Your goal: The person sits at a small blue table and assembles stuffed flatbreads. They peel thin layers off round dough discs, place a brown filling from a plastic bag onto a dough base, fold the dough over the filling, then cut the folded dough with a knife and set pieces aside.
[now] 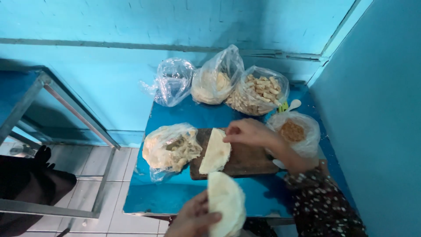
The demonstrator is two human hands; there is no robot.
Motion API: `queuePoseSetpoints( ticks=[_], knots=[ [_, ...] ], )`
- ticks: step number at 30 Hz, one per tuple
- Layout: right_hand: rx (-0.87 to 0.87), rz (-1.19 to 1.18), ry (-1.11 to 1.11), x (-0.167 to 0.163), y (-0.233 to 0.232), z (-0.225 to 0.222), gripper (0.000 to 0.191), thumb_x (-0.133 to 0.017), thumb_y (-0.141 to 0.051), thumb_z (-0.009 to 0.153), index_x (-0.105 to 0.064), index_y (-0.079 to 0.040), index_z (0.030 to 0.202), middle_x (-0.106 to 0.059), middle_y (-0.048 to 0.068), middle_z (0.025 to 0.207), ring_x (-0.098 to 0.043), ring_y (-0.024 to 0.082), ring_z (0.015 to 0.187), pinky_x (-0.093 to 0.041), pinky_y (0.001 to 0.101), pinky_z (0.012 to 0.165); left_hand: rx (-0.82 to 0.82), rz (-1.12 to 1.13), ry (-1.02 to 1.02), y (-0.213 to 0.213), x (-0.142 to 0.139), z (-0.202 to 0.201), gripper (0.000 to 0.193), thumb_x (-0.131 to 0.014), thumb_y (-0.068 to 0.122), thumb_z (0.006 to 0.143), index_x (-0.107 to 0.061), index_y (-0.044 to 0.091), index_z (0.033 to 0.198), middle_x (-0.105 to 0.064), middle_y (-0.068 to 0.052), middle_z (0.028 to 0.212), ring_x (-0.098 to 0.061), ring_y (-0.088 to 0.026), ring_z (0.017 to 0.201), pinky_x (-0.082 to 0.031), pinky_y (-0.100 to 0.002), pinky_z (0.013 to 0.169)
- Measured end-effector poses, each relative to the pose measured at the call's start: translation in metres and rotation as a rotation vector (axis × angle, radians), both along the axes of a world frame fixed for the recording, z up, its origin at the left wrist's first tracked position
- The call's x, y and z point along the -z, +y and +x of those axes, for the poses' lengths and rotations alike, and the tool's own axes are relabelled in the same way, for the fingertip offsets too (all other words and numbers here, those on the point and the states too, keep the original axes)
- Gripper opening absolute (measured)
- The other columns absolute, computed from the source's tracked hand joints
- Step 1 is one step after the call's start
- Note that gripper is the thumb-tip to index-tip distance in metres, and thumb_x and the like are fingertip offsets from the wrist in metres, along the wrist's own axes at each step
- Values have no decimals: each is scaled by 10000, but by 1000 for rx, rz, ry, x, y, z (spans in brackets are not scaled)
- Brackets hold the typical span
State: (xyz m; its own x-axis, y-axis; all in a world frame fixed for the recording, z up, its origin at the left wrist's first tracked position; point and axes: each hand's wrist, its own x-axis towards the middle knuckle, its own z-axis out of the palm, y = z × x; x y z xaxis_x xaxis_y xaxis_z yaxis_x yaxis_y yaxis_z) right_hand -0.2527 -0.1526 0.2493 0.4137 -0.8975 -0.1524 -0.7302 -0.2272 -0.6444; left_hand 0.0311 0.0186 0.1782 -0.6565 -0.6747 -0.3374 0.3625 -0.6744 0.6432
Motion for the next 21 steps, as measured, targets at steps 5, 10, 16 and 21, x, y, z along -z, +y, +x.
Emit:
queuePoseSetpoints(
  ticks=[5,10,16,21],
  knots=[
    [-4,-305,148,29,-22,26,501,-850,-504,724,-675,-90,948,-671,143,912,-656,351,894,-515,455,715,-227,-89,-36,-2,8,60,851,-734,-72,784,-402,62,1556,-716,-215,1275,-705,-317,1165,-587,-477,981],
    [31,-150,-106,40,-13,39,443,-880,-323,728,-644,-79,1011,-699,122,930,-691,274,863,-533,404,735,-396,-177,-157,-11,-13,94,824,-716,-70,820,-376,17,1565,-738,-241,1249,-726,-316,1129,-582,-477,895],
    [131,318,-669,-7,27,26,668,-844,-18,730,-547,-109,1321,-756,103,1116,-706,188,1010,-581,334,833,-349,-235,-245,-39,-86,79,735,-707,-20,809,-456,7,1499,-751,-191,1176,-728,-266,1056,-602,-398,886],
    [218,223,-554,-63,106,-75,703,-838,-25,689,-612,-93,1352,-726,91,1205,-715,192,1045,-617,366,863,-41,-402,-247,-91,-105,35,633,-738,33,817,-559,-4,1423,-739,-139,1220,-721,-214,1085,-593,-360,909]
  ],
)
